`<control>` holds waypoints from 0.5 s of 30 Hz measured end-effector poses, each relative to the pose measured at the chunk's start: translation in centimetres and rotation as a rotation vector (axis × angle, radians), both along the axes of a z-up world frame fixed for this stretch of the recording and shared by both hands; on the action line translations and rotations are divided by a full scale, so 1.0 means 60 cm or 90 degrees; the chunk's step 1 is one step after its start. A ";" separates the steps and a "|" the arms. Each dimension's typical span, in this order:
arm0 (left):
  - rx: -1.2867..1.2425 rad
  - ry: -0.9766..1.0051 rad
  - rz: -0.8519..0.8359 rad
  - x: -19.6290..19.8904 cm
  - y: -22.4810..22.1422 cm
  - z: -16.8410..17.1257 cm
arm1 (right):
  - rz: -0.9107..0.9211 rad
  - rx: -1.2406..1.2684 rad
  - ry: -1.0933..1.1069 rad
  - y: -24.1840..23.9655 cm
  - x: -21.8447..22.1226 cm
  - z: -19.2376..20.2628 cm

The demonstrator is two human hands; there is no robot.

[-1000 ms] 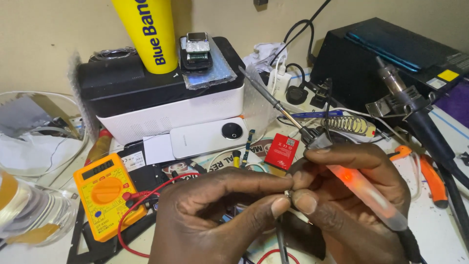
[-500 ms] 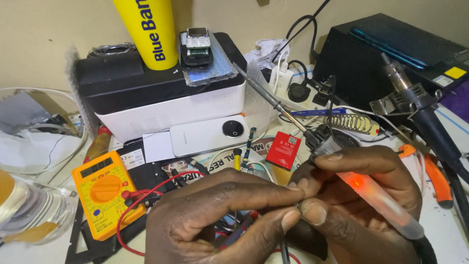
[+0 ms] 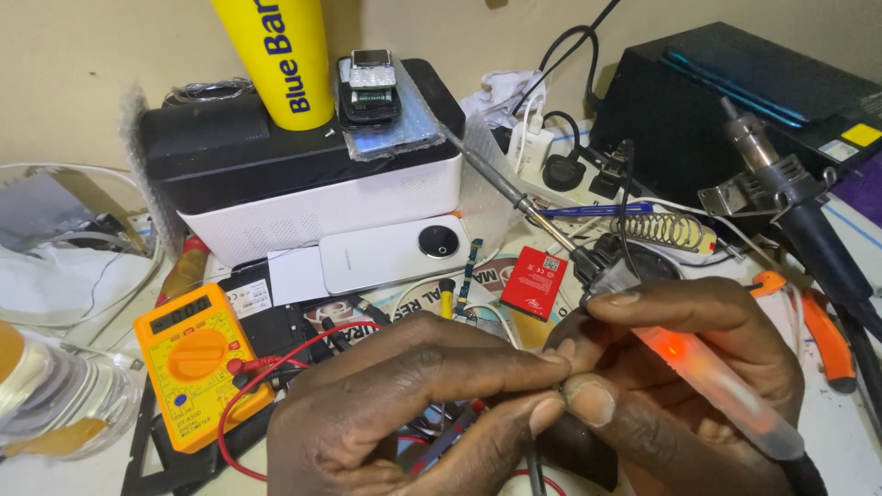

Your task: Soldering and repairing electronic components on a circuit board using a soldering iron and multimeter.

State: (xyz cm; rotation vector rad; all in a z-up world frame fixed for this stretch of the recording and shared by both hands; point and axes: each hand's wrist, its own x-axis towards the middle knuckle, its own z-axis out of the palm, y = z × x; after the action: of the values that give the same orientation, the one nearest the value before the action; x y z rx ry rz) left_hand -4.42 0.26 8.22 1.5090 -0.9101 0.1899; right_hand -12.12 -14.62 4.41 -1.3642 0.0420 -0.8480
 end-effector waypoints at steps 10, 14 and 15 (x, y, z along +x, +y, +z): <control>0.011 -0.036 0.049 -0.003 -0.004 0.001 | -0.011 0.023 0.011 -0.002 0.015 -0.012; -0.010 -0.096 0.044 0.006 -0.005 -0.015 | 0.029 0.097 0.048 0.007 0.016 -0.002; -0.009 -0.096 0.044 0.009 -0.005 -0.019 | 0.029 0.097 0.048 0.008 0.019 -0.004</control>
State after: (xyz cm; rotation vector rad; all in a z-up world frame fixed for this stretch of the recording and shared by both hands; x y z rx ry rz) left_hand -3.87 -0.04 7.08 1.5291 -0.9738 0.3632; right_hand -11.01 -14.12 4.14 -1.2484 0.1312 -0.7396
